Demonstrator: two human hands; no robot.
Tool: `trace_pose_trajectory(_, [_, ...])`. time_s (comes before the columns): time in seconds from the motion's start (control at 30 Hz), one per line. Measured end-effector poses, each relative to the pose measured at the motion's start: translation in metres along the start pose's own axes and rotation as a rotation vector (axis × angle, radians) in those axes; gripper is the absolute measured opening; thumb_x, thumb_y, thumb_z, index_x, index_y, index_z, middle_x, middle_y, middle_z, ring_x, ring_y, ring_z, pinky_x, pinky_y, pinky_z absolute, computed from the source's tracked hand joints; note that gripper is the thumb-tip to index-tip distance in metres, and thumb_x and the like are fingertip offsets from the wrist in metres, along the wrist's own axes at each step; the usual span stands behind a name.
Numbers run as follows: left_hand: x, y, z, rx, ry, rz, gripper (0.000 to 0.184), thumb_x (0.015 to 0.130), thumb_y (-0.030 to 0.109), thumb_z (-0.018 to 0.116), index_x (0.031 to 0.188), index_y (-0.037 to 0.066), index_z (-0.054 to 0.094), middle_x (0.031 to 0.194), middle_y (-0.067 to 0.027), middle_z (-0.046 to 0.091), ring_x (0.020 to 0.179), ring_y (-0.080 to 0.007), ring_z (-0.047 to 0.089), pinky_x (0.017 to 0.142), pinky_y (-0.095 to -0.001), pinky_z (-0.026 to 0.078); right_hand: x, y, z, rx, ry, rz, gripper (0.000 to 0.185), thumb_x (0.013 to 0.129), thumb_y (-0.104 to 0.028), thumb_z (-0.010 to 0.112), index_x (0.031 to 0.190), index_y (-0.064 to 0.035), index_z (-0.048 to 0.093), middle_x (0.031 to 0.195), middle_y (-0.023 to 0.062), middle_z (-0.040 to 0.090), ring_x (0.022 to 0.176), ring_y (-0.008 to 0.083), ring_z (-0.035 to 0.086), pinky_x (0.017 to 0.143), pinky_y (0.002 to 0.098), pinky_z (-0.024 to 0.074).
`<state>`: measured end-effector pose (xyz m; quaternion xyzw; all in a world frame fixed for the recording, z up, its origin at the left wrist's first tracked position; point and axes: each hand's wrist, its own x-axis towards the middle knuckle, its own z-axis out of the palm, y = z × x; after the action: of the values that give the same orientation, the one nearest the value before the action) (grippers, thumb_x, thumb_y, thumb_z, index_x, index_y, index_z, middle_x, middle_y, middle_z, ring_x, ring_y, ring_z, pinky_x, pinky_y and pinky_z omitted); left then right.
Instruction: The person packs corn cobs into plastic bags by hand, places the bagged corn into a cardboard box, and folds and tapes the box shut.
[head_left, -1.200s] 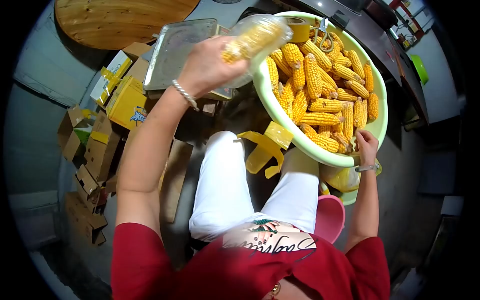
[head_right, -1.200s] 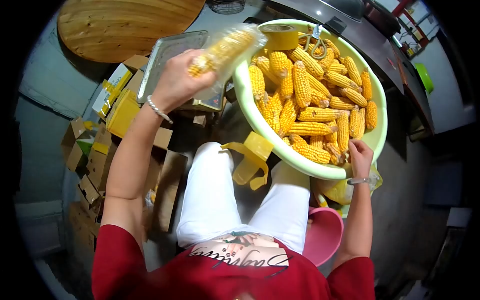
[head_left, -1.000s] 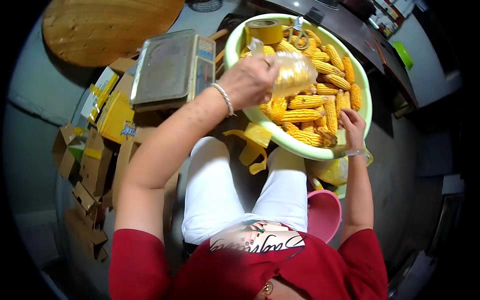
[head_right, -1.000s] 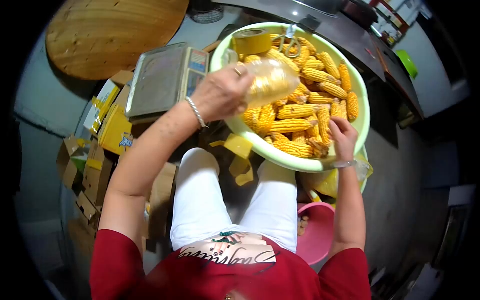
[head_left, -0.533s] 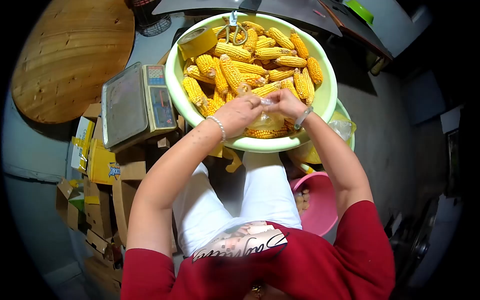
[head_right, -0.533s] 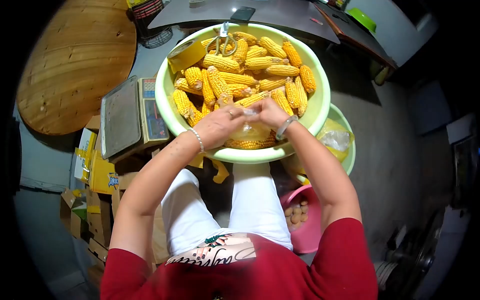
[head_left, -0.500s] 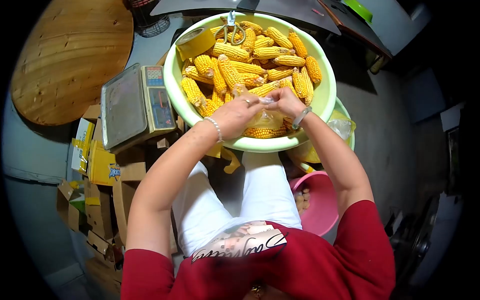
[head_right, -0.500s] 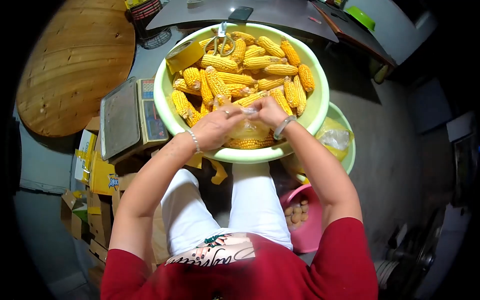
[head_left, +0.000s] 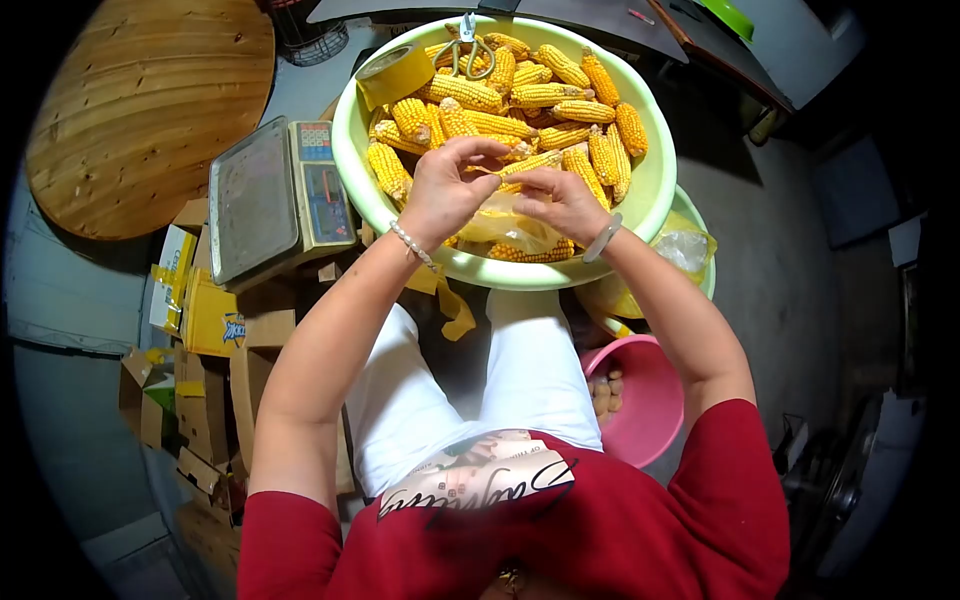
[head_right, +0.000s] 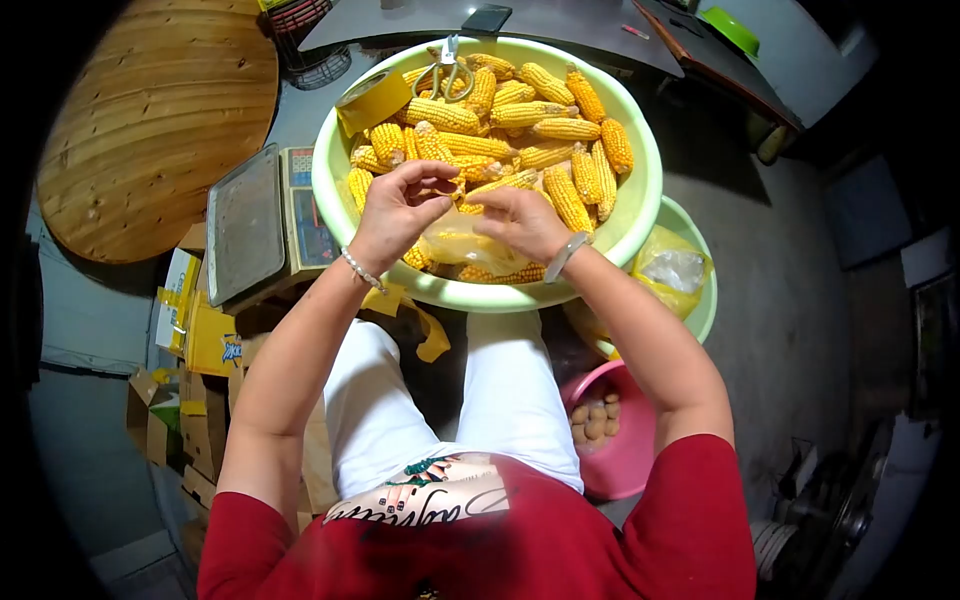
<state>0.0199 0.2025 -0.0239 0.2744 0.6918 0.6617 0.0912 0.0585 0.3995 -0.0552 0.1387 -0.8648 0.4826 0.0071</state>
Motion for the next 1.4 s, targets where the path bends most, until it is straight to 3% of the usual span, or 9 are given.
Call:
trace_pose_trajectory(0.17, [-0.001, 0.006, -0.019, 0.007, 0.000, -0.091, 0.032, 0.076, -0.005, 0.060, 0.107, 0.000, 0.055, 0.098, -0.0023, 0.059, 0.092, -0.0102, 0.056, 0.084, -0.0235, 0.047, 0.002, 0.016, -0.003, 0.308, 0.083, 0.151, 0.019, 0.085, -0.015, 0.058, 0.093, 0.0009, 0.065, 0.082, 0.0024, 0.064, 0.078, 0.0087, 0.058, 0.072, 0.0246, 0.0463])
trace_pose_trajectory(0.3, [-0.010, 0.020, -0.016, 0.641, -0.184, 0.069, 0.045, 0.074, 0.010, 0.067, 0.116, 0.004, 0.051, 0.096, -0.0063, 0.058, 0.086, -0.0105, 0.054, 0.075, -0.0224, 0.045, 0.000, 0.006, -0.003, 0.479, 0.068, 0.193, 0.022, 0.086, -0.015, 0.057, 0.101, 0.0006, 0.061, 0.087, 0.0017, 0.063, 0.082, 0.0081, 0.057, 0.077, 0.0228, 0.0450])
trace_pose_trajectory(0.47, [0.003, 0.013, 0.002, 0.542, 0.047, 0.069, 0.018, 0.077, 0.017, 0.067, 0.079, -0.001, 0.063, 0.062, -0.0038, 0.059, 0.052, -0.0097, 0.051, 0.051, -0.0246, 0.044, -0.001, -0.019, 0.010, 0.468, -0.064, 0.056, 0.025, 0.086, -0.015, 0.057, 0.105, -0.0004, 0.060, 0.096, 0.0046, 0.063, 0.088, 0.0095, 0.056, 0.083, 0.0239, 0.0433])
trace_pose_trajectory(0.53, [0.005, 0.016, 0.007, 0.399, 0.076, 0.054, 0.018, 0.078, 0.016, 0.066, 0.081, -0.001, 0.063, 0.065, -0.0035, 0.060, 0.055, -0.0078, 0.052, 0.051, -0.0233, 0.044, -0.006, -0.019, 0.018, 0.255, -0.085, 0.037, 0.026, 0.085, -0.016, 0.057, 0.106, -0.0003, 0.060, 0.098, 0.0052, 0.063, 0.090, 0.0093, 0.056, 0.084, 0.0239, 0.0428])
trace_pose_trajectory(0.77, [0.002, 0.064, -0.005, 0.360, -0.270, 0.083, 0.019, 0.081, 0.015, 0.063, 0.092, -0.001, 0.062, 0.070, -0.0045, 0.062, 0.063, -0.0069, 0.056, 0.057, -0.0214, 0.045, 0.002, -0.019, 0.010, 0.985, 0.171, 0.252, 0.019, 0.089, -0.009, 0.050, 0.100, 0.0027, 0.060, 0.084, 0.0065, 0.062, 0.075, 0.0136, 0.059, 0.075, 0.0264, 0.0468])
trace_pose_trajectory(1.03, [0.033, 0.086, 0.010, 0.732, -0.588, 0.327, 0.022, 0.079, 0.019, 0.061, 0.096, 0.005, 0.062, 0.074, -0.0124, 0.064, 0.068, -0.0239, 0.062, 0.065, -0.0327, 0.047, 0.016, -0.039, -0.009, -0.098, -0.438, 0.023, 0.019, 0.080, -0.020, 0.062, 0.088, -0.0027, 0.058, 0.076, 0.0040, 0.055, 0.072, 0.0143, 0.051, 0.061, 0.0258, 0.0438])
trace_pose_trajectory(1.17, [0.036, 0.087, 0.022, 0.711, -0.613, 0.365, 0.023, 0.078, 0.020, 0.061, 0.096, 0.005, 0.062, 0.075, -0.0139, 0.063, 0.070, -0.0266, 0.062, 0.064, -0.0347, 0.046, 0.010, -0.074, -0.014, 0.102, -0.405, 0.260, 0.018, 0.077, -0.015, 0.064, 0.091, -0.0051, 0.059, 0.085, 0.0042, 0.056, 0.080, 0.0123, 0.051, 0.066, 0.0266, 0.0451])
trace_pose_trajectory(1.23, [0.036, 0.090, 0.031, 0.706, -0.619, 0.411, 0.023, 0.078, 0.019, 0.062, 0.096, 0.005, 0.062, 0.076, -0.0143, 0.063, 0.071, -0.0276, 0.062, 0.064, -0.0356, 0.046, 0.011, -0.013, -0.005, 0.299, -0.263, 0.157, 0.028, 0.079, -0.013, 0.063, 0.105, -0.0047, 0.054, 0.096, 0.0061, 0.057, 0.085, 0.0138, 0.052, 0.071, 0.0285, 0.0461])
trace_pose_trajectory(1.4, [0.029, 0.105, 0.032, 1.194, -0.444, 0.419, 0.025, 0.074, 0.015, 0.063, 0.099, 0.009, 0.061, 0.082, -0.0122, 0.061, 0.077, -0.0297, 0.060, 0.066, -0.0381, 0.047, 0.014, -0.043, 0.002, -0.061, -0.270, 0.132, 0.023, 0.084, -0.020, 0.056, 0.101, -0.0041, 0.055, 0.087, 0.0101, 0.055, 0.079, 0.0155, 0.051, 0.070, 0.0304, 0.0428])
